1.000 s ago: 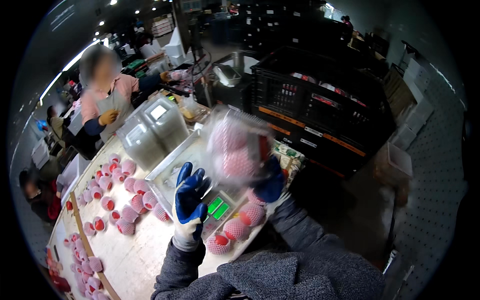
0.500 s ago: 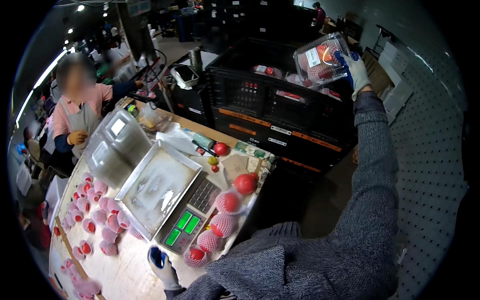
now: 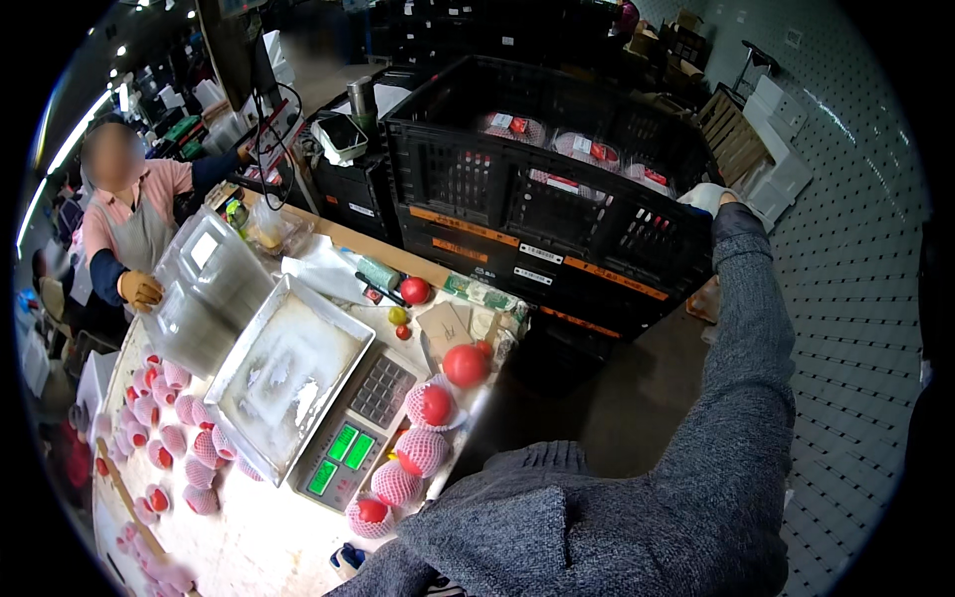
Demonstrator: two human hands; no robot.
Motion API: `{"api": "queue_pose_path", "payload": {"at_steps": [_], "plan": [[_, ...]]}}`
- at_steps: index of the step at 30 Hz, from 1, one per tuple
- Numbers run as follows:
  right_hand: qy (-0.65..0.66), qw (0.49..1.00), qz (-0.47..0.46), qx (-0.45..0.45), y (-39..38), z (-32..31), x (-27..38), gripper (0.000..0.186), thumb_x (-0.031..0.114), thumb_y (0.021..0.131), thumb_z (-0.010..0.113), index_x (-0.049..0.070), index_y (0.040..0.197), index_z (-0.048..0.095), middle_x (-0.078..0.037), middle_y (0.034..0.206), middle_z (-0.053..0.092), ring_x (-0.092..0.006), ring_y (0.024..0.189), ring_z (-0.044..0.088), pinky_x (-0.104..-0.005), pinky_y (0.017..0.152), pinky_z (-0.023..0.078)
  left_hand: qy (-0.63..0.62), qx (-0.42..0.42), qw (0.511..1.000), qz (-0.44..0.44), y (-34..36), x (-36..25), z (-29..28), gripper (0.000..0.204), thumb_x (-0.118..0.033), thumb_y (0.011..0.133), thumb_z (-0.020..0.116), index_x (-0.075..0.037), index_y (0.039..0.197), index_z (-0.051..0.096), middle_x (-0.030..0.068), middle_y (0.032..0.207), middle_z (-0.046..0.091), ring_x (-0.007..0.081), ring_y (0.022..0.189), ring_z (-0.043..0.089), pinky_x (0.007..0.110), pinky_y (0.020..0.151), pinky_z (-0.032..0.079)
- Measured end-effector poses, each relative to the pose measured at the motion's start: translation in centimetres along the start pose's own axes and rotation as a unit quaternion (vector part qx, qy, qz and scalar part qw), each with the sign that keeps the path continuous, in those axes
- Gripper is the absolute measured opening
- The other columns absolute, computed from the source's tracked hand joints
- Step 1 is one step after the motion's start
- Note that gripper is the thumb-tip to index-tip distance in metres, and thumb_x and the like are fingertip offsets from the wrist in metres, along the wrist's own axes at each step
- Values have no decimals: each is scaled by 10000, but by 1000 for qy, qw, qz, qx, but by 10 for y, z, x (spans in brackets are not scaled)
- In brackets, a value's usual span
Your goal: The person places foam-wrapped apples into plastic containers on a digital scale, closes the containers, and stacks them in a crate. The person also moves empty crates and continues packing apples throughout the clip.
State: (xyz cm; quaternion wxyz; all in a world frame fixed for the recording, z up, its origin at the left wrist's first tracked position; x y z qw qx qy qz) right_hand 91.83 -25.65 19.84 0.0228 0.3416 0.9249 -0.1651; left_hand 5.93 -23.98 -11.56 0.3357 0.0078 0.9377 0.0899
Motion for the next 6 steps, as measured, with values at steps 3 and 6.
{"api": "queue_pose_path", "payload": {"at_steps": [3,6], "plan": [[-71,997,7,-22,12,-10,2,385,393,899,497,158,1169,639,-180,1156,620,-304,1049,604,-343,904,456,8,-7,1000,14,0,3,-3,289,-31,670,619,-3,953,571,180,935,552,347,860,549,418,765,460],[36,985,-161,-58,13,-10,32,336,318,908,490,95,1076,677,-162,1058,654,-292,957,639,-349,842,489,10,-19,999,28,-2,7,-13,278,-44,655,621,-5,926,574,188,910,547,369,837,545,438,751,459]]}}
Point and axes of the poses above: each hand's wrist, its own y-axis towards the middle knuckle, its own z-axis out of the palm, x = y × z, the point moved 8 cm from there along y, towards the middle knuckle
